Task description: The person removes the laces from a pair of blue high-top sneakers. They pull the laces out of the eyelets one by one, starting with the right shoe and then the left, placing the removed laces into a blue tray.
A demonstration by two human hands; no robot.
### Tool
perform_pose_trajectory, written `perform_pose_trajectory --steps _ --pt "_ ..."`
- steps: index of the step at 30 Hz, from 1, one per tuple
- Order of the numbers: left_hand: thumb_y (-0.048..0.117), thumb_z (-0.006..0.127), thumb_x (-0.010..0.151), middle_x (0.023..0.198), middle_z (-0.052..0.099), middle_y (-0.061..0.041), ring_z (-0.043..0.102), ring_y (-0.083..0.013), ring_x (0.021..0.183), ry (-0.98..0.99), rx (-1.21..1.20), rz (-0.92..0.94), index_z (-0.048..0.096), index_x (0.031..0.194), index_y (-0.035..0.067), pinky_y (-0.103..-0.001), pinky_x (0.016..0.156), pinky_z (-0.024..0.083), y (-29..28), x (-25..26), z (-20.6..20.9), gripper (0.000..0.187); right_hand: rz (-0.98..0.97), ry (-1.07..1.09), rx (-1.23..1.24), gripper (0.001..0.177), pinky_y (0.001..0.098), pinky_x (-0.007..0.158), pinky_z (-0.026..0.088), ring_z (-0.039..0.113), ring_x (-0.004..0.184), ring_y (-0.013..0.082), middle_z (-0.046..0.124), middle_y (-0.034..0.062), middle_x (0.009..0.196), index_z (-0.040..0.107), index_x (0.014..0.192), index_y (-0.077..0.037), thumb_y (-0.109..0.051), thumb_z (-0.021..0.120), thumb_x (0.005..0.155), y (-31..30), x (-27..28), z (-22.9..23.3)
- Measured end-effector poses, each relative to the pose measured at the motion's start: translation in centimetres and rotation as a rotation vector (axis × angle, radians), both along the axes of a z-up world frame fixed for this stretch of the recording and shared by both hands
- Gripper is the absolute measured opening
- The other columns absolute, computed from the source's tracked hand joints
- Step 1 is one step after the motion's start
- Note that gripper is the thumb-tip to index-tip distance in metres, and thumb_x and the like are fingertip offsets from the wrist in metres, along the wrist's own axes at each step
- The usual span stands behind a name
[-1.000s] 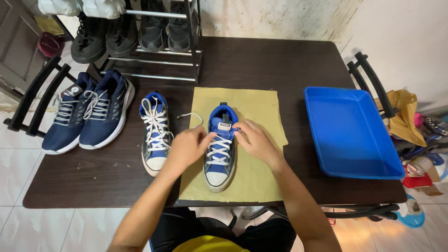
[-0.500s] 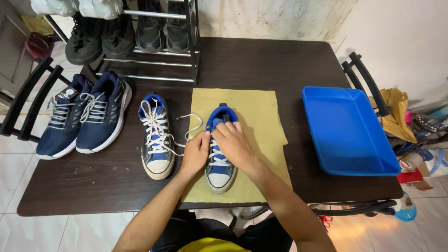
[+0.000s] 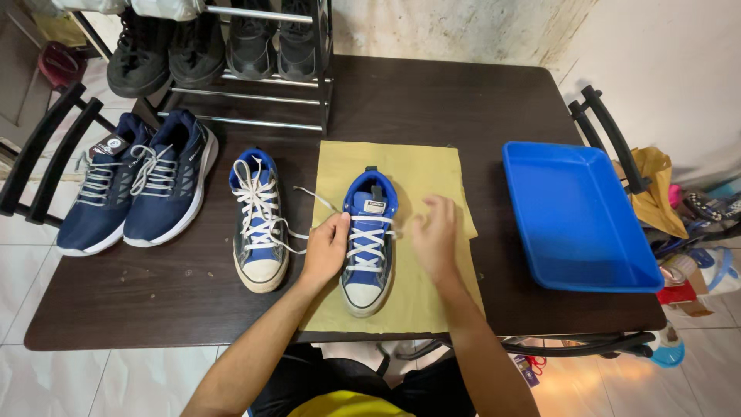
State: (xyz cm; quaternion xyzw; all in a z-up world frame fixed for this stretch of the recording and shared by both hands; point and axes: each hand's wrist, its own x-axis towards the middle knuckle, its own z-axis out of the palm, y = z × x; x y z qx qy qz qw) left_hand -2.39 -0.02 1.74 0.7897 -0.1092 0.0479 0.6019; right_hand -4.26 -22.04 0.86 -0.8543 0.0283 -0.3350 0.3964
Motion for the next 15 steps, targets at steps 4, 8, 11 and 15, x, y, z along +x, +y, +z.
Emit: perform_pose_trajectory --steps 4,8,11,15 --pt "0.032 0.05 0.106 0.066 0.061 -0.014 0.052 -0.0164 0.058 -0.023 0.017 0.013 0.063 0.09 0.0 -0.036 0.059 0.046 -0.1 0.1 -0.3 0.037 0.288 -0.14 -0.386 0.031 0.0463 0.096 0.043 0.054 0.114 0.033 0.059 0.0133 0.122 0.07 0.116 -0.004 -0.009 0.071 0.086 3.9 -0.6 3.3" --pt "0.032 0.05 0.106 0.064 0.058 -0.014 0.05 -0.0169 0.058 -0.025 -0.007 0.009 0.063 0.09 0.001 -0.036 0.058 0.045 -0.1 0.1 -0.6 0.037 0.423 -0.118 -0.593 0.026 0.0441 0.102 0.041 0.056 0.117 0.0275 0.061 0.0091 0.129 0.072 0.114 -0.009 -0.013 0.073 0.088 5.5 -0.2 5.5" --pt "0.031 0.05 0.106 0.064 0.057 -0.013 0.049 -0.0162 0.059 -0.037 0.0 0.017 0.062 0.089 0.001 -0.036 0.058 0.045 -0.2 0.2 -0.7 0.037 0.442 -0.115 -0.615 0.018 0.0431 0.104 0.039 0.056 0.119 0.026 0.063 0.0073 0.126 0.07 0.107 -0.009 -0.01 0.072 0.089 5.4 0.4 5.8" --pt "0.031 0.05 0.106 0.062 0.056 -0.011 0.047 -0.0135 0.059 -0.008 -0.011 0.029 0.061 0.086 0.001 -0.035 0.056 0.044 -0.2 0.1 -0.8 0.038 0.367 -0.152 -0.321 0.01 0.0436 0.095 0.044 0.059 0.109 0.0302 0.064 0.0106 0.114 0.067 0.099 -0.005 -0.007 0.07 0.09 3.6 0.8 5.3"
